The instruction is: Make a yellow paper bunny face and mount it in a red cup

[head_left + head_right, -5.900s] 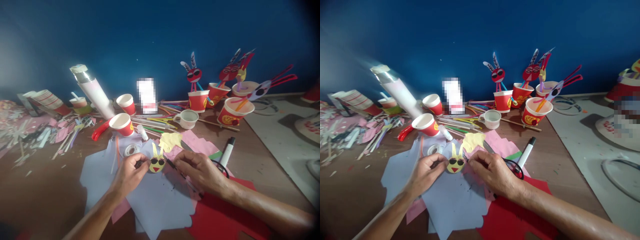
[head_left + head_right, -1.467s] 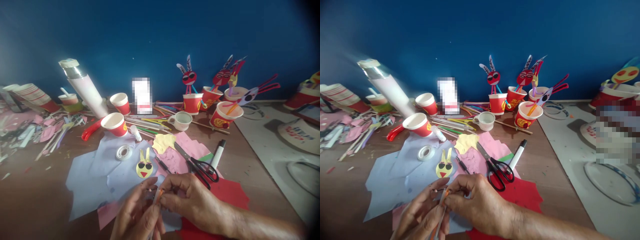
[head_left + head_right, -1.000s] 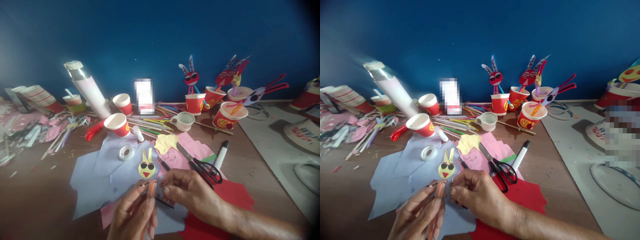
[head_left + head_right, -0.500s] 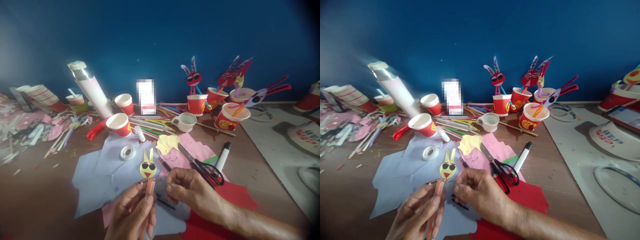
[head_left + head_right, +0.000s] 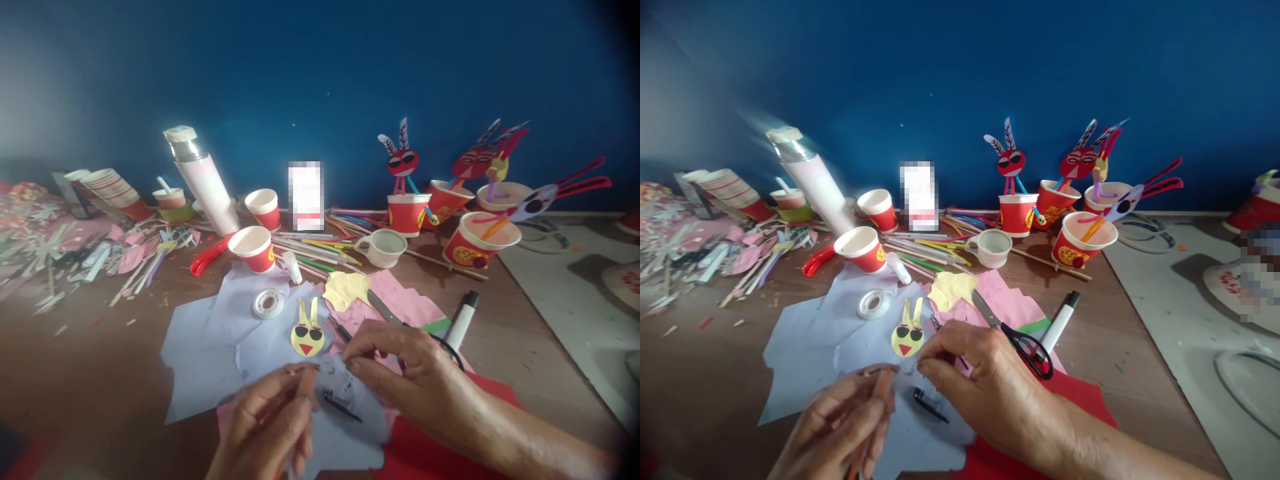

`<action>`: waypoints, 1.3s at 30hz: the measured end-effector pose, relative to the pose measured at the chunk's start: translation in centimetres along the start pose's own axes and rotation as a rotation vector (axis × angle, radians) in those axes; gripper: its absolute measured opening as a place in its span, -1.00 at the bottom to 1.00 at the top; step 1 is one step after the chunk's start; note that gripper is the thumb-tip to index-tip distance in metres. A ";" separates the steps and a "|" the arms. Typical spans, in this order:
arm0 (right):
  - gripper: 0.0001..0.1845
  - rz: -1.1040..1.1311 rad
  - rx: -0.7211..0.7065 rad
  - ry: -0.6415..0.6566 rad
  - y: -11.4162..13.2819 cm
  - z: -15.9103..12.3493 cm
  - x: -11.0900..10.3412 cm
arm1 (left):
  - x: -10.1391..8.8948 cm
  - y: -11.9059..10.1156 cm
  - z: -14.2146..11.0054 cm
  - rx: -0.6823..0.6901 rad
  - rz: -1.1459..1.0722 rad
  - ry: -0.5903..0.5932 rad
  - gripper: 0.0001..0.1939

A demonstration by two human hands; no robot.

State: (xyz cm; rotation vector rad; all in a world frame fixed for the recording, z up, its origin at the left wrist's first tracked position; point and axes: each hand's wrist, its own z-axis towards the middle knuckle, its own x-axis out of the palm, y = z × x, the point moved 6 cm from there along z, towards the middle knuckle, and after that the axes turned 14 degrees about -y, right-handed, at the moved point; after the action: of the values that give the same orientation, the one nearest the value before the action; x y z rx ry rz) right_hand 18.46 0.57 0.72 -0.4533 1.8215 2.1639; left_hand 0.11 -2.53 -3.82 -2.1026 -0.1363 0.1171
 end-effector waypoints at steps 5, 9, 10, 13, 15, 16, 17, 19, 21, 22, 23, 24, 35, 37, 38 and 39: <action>-0.79 -0.333 -0.281 -0.022 0.3 2.2 0.2 | -4.7 -2.3 2.4 0.077 -0.134 -0.181 -0.61; -0.78 -0.561 -0.424 0.020 -0.2 2.8 2.5 | -6.0 -2.3 2.7 0.058 -0.172 -0.180 -0.64; -0.78 -0.611 -0.459 0.029 -0.3 2.7 3.2 | -6.0 -2.2 2.5 0.041 -0.182 -0.185 -0.64; -0.79 -0.740 -0.516 0.028 -0.7 2.6 4.4 | -5.6 -1.6 2.3 -0.030 -0.212 -0.169 -0.60; -0.82 -0.787 -0.513 0.017 -0.8 2.8 4.7 | -5.1 -1.5 2.4 -0.046 -0.217 -0.115 -0.61; -0.83 -0.804 -0.509 0.022 -0.8 3.0 4.8 | -4.8 -1.5 2.6 -0.043 -0.214 -0.074 -0.63; -0.83 -0.819 -0.506 0.027 -0.8 3.2 4.9 | -4.5 -1.5 2.9 -0.040 -0.206 -0.026 -0.65; -0.85 -0.844 -0.512 0.048 -0.6 3.7 5.1 | -4.0 -1.4 3.5 -0.057 -0.182 0.065 -0.69; -0.90 -0.850 -0.525 0.055 -0.4 3.9 5.2 | -3.7 -1.1 4.1 -0.103 -0.151 0.113 -0.71; -0.91 -0.845 -0.530 0.051 -0.3 4.0 5.2 | -3.7 -1.0 4.5 -0.119 -0.136 0.119 -0.71; -0.88 -0.838 -0.533 0.047 -0.2 4.0 5.3 | -3.7 -1.0 4.8 -0.134 -0.121 0.121 -0.71; -0.84 -0.829 -0.533 0.045 -0.3 3.9 5.3 | -3.7 -1.0 5.1 -0.143 -0.107 0.119 -0.71; -0.72 -0.796 -0.561 -0.033 -1.3 3.1 5.6 | -2.5 -2.8 6.4 -0.170 0.017 0.213 -0.75; -0.75 -0.789 -0.566 -0.042 -1.4 3.1 5.5 | -2.3 -2.8 6.6 -0.175 0.021 0.222 -0.77; -0.76 -0.784 -0.570 -0.044 -1.4 3.1 5.5 | -2.2 -2.8 6.7 -0.179 0.022 0.224 -0.78; -0.78 -0.778 -0.574 -0.046 -1.5 3.0 5.5 | -2.1 -2.7 6.8 -0.182 0.022 0.224 -0.78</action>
State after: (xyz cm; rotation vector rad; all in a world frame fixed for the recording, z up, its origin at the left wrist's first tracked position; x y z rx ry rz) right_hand 13.83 3.87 -2.37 -1.0140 0.7420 2.0188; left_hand -3.03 4.28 -4.88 -2.2817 0.0112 -0.1219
